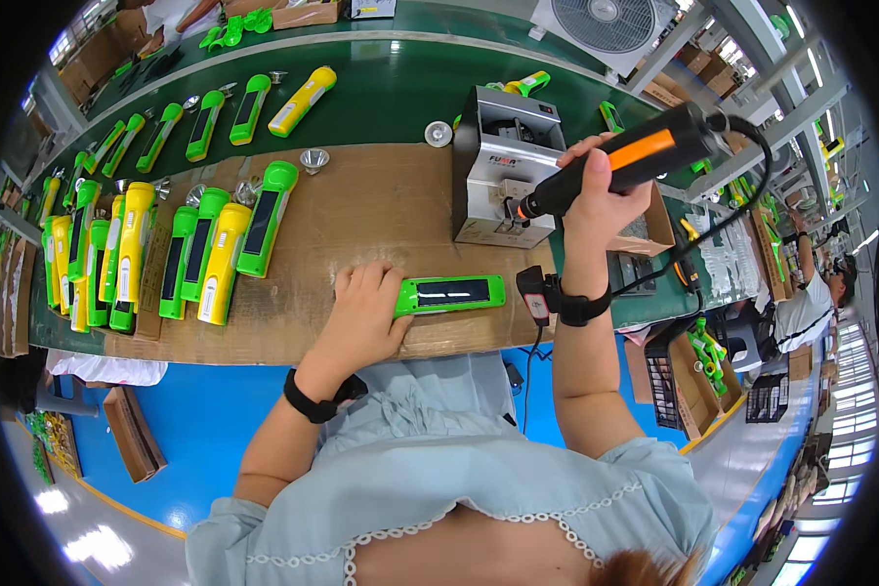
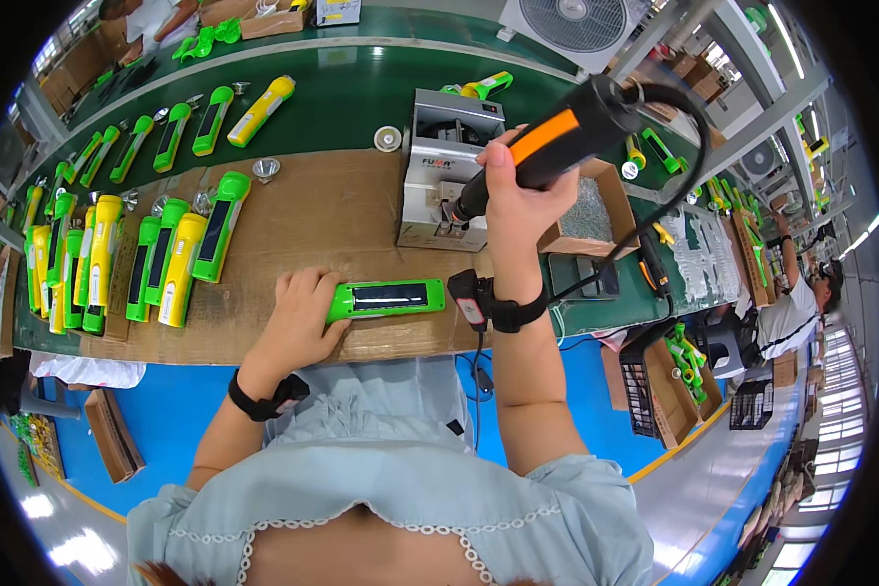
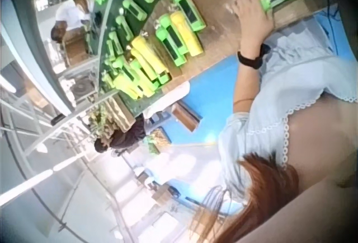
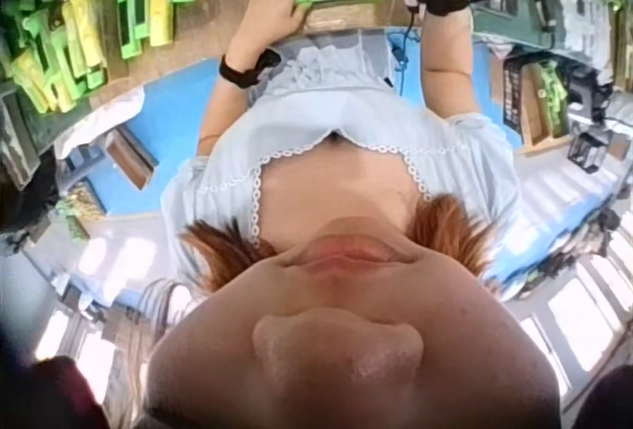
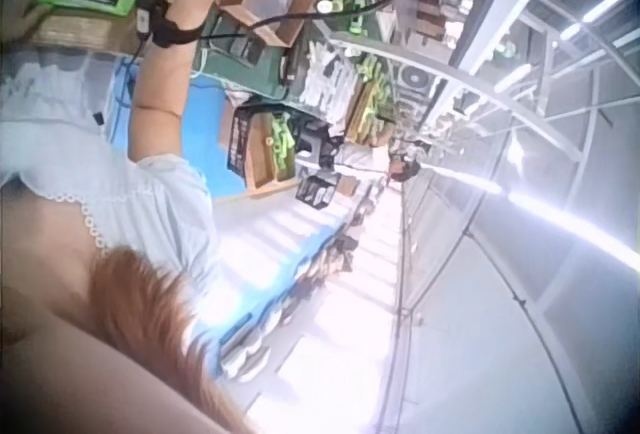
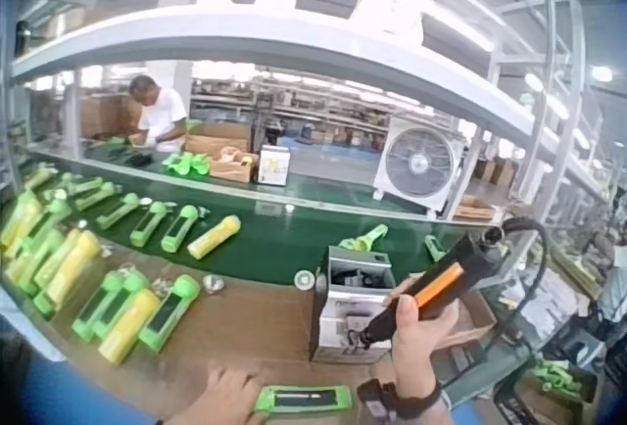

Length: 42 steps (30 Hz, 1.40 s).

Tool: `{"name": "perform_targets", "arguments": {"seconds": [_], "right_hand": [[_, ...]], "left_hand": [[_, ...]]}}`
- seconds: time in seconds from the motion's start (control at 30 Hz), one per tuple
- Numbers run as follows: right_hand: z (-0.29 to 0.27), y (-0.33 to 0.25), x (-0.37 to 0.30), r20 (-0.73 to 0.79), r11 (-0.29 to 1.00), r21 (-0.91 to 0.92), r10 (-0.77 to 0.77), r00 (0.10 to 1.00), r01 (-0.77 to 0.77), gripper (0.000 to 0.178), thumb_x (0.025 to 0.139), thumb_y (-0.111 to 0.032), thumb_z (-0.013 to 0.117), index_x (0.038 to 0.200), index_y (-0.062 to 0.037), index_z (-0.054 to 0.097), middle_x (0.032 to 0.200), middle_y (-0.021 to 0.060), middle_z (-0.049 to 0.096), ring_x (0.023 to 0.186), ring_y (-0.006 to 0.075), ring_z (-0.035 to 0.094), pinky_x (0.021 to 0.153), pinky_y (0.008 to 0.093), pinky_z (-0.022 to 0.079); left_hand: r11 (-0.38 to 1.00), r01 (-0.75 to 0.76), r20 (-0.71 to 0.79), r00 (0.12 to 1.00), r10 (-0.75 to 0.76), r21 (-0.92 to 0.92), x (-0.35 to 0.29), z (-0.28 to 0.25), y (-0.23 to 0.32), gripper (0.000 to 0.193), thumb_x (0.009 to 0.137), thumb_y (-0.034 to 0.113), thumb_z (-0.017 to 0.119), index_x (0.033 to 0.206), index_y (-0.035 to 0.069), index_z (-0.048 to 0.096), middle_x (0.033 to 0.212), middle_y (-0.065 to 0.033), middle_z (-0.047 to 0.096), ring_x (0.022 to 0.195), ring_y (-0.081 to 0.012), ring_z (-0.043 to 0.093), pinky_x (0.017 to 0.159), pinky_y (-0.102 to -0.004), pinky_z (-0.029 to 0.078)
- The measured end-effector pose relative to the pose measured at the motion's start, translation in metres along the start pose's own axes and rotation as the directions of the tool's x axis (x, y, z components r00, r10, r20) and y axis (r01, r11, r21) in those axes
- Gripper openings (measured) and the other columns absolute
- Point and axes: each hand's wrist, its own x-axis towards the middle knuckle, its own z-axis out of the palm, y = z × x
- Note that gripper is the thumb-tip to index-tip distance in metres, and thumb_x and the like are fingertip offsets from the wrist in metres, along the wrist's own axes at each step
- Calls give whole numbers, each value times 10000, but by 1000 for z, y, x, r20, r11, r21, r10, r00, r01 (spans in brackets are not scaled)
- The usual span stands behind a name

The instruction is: The worker uses an electric screwdriver to assemble the components of handheld flashlights on a factory line.

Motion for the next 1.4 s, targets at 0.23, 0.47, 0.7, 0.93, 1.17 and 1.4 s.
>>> {"name": "perform_targets", "arguments": {"seconds": [0.23, 0.47, 0.7, 0.93, 1.17, 1.4], "right_hand": [[5, -3, 1, 61, 980, -98, 177, 982, -170, 198, 845, -143, 610, 889, 17, 502, 661, 94, 574, 540, 164, 560, 521, 264, 458], [23, -29, -35, 244, 820, 426, 302, 921, -382, 307, 820, -233, 640, 937, 16, 504, 727, 118, 579, 606, 178, 577, 546, 284, 486], [58, -36, -58, 374, 860, 285, 306, 875, -423, 491, 774, -392, 665, 966, 13, 464, 725, 128, 532, 626, 224, 568, 570, 331, 496], [67, -32, -59, 404, 869, 226, 327, 854, -439, 444, 792, -360, 649, 945, 18, 475, 716, 132, 533, 620, 215, 565, 567, 324, 493], [67, -26, -62, 349, 813, 393, 302, 887, -431, 222, 787, -110, 657, 901, 7, 508, 733, 76, 563, 586, 153, 571, 542, 266, 479], [74, -21, -70, 370, 801, 357, 350, 860, -480, 279, 758, -154, 697, 890, 5, 510, 704, 66, 555, 592, 146, 568, 533, 256, 466]], "left_hand": [[1000, -10, -16, 1000, 10, 4, -5, 2, 1, 481, 691, 159, 668, 1116, 42, 478, 1070, -155, 480, 1052, -322, 447, 934, -454, 277], [999, -37, -66, 997, 36, -21, -2, 4, -3, 493, 689, 124, 666, 1131, 30, 471, 1083, -158, 480, 1058, -330, 453, 940, -457, 276], [1000, -25, -62, 998, 24, -12, -3, 5, -4, 492, 695, 111, 665, 1138, 28, 468, 1092, -158, 478, 1062, -331, 453, 941, -461, 276], [999, -41, -90, 995, 39, -19, -4, 8, -6, 496, 685, 100, 666, 1134, 25, 470, 1076, -153, 481, 1051, -326, 455, 928, -456, 286], [999, -26, -71, 997, 24, -33, -1, 4, -6, 502, 673, 93, 665, 1130, 20, 470, 1081, -147, 484, 1045, -324, 463, 915, -441, 299], [999, -28, -76, 997, 25, -27, 1, 7, -8, 515, 666, 96, 672, 1126, 1, 461, 1077, -154, 484, 1047, -327, 461, 917, -443, 298]]}}
